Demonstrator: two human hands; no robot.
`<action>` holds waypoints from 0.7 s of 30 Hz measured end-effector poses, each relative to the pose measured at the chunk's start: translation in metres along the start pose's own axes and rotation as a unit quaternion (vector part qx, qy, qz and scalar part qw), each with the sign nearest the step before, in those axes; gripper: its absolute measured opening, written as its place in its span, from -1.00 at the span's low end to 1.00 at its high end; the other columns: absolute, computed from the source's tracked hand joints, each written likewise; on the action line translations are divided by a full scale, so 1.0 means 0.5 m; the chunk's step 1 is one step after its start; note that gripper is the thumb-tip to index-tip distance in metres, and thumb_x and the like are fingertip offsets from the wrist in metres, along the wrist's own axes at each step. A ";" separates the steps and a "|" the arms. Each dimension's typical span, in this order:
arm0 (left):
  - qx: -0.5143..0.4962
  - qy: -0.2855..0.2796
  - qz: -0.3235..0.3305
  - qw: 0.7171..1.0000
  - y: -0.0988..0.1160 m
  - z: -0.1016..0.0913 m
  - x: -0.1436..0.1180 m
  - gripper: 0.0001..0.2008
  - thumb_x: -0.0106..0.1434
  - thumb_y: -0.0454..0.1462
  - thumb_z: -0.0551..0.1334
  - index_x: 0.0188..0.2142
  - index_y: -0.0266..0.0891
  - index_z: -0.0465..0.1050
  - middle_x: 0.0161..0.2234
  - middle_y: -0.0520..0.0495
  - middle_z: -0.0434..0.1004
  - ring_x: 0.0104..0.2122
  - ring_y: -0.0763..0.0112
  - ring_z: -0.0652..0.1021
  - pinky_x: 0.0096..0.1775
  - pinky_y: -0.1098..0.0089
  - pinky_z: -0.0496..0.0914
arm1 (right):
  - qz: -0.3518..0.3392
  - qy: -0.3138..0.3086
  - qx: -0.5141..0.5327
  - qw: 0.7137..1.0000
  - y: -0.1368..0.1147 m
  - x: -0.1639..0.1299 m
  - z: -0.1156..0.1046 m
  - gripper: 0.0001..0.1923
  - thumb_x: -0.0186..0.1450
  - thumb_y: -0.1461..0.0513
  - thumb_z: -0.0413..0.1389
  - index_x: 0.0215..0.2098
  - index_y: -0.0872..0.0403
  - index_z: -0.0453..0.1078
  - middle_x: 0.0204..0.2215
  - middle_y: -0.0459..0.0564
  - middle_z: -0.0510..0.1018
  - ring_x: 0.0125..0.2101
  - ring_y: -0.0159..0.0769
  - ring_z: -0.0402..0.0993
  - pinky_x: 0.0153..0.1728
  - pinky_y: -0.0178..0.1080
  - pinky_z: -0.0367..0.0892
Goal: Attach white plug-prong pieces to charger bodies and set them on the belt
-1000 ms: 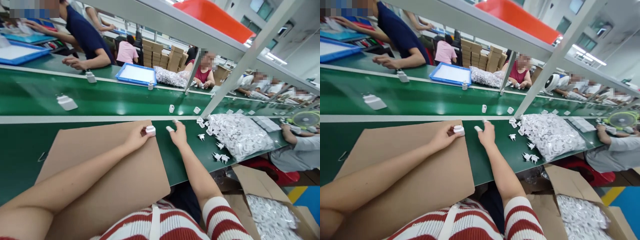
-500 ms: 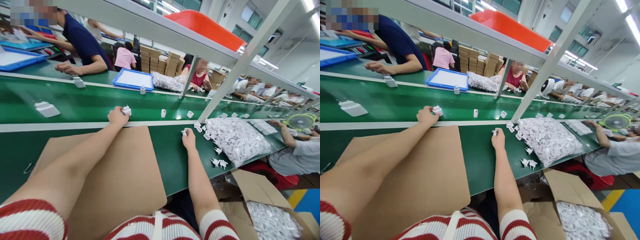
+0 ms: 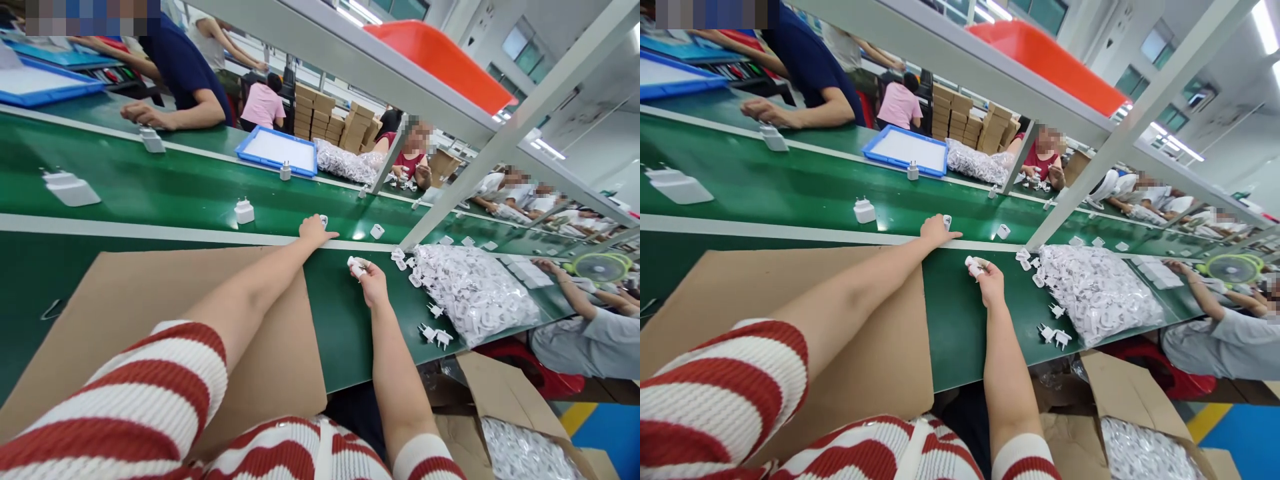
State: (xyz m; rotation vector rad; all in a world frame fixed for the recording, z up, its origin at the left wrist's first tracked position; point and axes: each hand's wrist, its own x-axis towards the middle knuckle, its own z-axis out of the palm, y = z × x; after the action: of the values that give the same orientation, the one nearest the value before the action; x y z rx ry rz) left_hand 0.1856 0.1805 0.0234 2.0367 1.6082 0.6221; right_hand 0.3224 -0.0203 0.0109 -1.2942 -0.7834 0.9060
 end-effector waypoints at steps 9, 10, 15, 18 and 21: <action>-0.044 -0.073 0.163 0.983 -0.044 -0.060 -0.137 -0.73 0.31 -0.11 0.32 -0.07 -0.15 0.59 -0.08 -0.10 0.66 -0.12 0.17 0.60 -0.10 0.30 0.40 | 0.003 -0.013 -0.009 1.000 -0.012 -0.001 0.013 -0.62 0.01 0.11 0.37 -0.21 0.06 0.57 -0.30 -0.03 0.65 -0.35 -0.32 0.52 -0.32 -0.27 0.41; -0.064 -0.082 0.207 0.973 -0.062 -0.073 -0.179 -0.73 0.30 -0.08 0.32 -0.10 -0.16 0.59 -0.12 -0.09 0.67 -0.16 0.18 0.60 -0.12 0.30 0.40 | -0.008 -0.019 -0.028 0.999 -0.015 -0.007 0.020 -0.61 0.03 0.10 0.36 -0.19 0.06 0.58 -0.29 -0.02 0.65 -0.35 -0.32 0.51 -0.33 -0.27 0.40; -0.107 -0.118 0.275 0.948 -0.139 -0.127 -0.367 -0.72 0.34 -0.05 0.27 -0.13 -0.16 0.59 -0.22 -0.11 0.66 -0.22 0.18 0.58 -0.13 0.25 0.41 | -0.152 -0.092 -0.184 0.967 -0.033 -0.072 0.075 -0.75 0.24 0.10 0.25 -0.17 0.04 0.59 -0.23 0.00 0.61 -0.27 -0.25 0.52 -0.30 -0.23 0.44; -0.127 -0.113 0.245 0.954 -0.166 -0.128 -0.410 -0.68 0.29 -0.02 0.34 -0.11 -0.17 0.56 -0.20 -0.12 0.65 -0.20 0.17 0.58 -0.12 0.23 0.42 | -0.283 -0.162 -0.272 0.905 -0.040 -0.118 0.108 -0.83 0.35 0.21 0.13 -0.14 0.03 0.55 -0.22 0.01 0.58 -0.18 -0.21 0.51 -0.11 -0.16 0.44; -0.173 -0.083 0.240 0.952 -0.181 -0.110 -0.411 -0.66 0.25 0.01 0.37 -0.19 -0.20 0.53 -0.25 -0.11 0.62 -0.22 0.17 0.57 -0.13 0.23 0.42 | -0.376 -0.194 -0.402 0.812 -0.038 -0.145 0.128 -0.79 0.30 0.37 0.05 -0.19 0.04 0.48 -0.27 0.05 0.50 -0.18 -0.13 0.42 -0.16 -0.13 0.40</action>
State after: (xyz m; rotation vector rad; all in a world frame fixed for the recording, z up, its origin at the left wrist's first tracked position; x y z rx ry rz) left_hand 0.0396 0.0031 -0.0016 2.1411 0.8319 0.8094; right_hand 0.2354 -0.0572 0.0388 -1.3065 -1.9855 0.1416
